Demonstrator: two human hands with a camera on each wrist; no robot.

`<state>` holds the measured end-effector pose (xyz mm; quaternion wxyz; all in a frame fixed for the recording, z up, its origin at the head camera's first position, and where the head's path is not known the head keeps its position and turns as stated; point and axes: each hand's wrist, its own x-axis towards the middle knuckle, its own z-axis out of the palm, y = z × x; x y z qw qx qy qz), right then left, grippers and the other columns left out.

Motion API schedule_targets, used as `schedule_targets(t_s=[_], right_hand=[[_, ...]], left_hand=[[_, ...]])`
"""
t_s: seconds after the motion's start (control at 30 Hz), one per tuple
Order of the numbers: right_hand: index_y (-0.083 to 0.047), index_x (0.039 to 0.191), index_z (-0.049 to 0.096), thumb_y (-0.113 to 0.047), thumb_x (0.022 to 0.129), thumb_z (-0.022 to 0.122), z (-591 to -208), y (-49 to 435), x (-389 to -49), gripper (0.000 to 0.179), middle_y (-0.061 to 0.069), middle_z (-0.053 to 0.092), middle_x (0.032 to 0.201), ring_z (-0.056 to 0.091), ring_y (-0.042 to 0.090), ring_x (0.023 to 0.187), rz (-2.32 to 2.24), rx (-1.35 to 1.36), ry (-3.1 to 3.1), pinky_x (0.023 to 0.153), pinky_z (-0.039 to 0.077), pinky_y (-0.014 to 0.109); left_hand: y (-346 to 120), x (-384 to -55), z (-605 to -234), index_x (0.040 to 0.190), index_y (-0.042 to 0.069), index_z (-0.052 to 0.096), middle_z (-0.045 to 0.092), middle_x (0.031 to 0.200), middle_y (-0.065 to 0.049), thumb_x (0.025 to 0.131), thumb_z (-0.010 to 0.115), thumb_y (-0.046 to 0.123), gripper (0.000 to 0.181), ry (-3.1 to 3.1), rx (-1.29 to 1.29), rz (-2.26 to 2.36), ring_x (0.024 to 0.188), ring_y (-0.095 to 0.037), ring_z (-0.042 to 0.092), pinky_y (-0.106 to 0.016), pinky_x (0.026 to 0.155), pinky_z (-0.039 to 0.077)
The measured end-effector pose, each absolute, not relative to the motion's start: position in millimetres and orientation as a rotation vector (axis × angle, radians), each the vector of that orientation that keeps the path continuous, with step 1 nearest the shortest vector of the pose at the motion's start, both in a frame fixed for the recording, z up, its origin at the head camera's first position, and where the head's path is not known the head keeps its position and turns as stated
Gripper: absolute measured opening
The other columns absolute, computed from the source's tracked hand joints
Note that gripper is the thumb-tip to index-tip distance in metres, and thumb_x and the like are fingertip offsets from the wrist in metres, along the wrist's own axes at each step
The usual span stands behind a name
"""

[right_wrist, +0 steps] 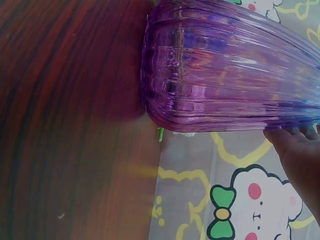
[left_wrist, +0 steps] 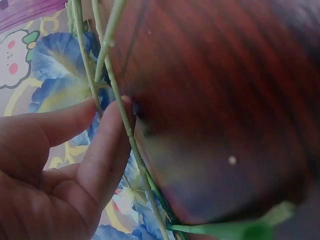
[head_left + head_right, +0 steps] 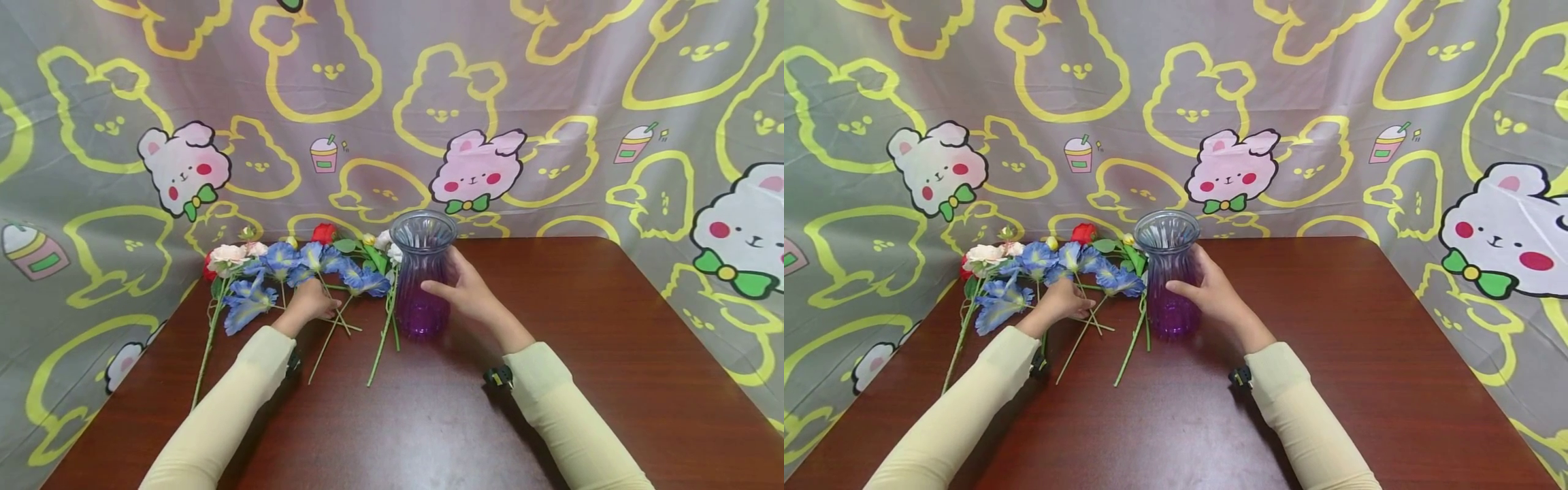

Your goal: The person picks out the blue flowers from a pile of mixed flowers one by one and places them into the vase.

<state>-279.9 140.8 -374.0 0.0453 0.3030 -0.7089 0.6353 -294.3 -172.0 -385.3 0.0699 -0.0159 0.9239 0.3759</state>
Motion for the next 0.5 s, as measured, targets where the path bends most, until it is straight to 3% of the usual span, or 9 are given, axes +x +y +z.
schedule_targets(t_s=[0.3,0.5], right_hand=[[-0.01,0.152,0.028,0.001,0.087,0.07,-372.0,140.2,-278.2,0.078,0.01,0.04,0.149,0.037,0.021,0.137,1.957,0.9,-2.181,0.112,0.029,0.037],[-0.009,0.152,0.027,0.0,0.087,0.07,-371.6,141.0,-277.8,0.078,0.011,0.04,0.149,0.037,0.021,0.137,1.925,0.901,-2.2,0.111,0.029,0.036]], left_hand=[[-170.6,-295.2,-386.9,0.059,0.004,0.055,0.065,0.06,-0.013,0.084,0.071,-0.001,0.031,2.728,-0.11,1.216,0.048,-0.011,0.064,-0.024,0.054,0.055],[-173.3,-294.2,-392.2,0.065,-0.001,0.059,0.066,0.066,-0.01,0.085,0.068,-0.003,0.021,2.757,-0.116,1.225,0.047,-0.007,0.062,-0.022,0.054,0.055]])
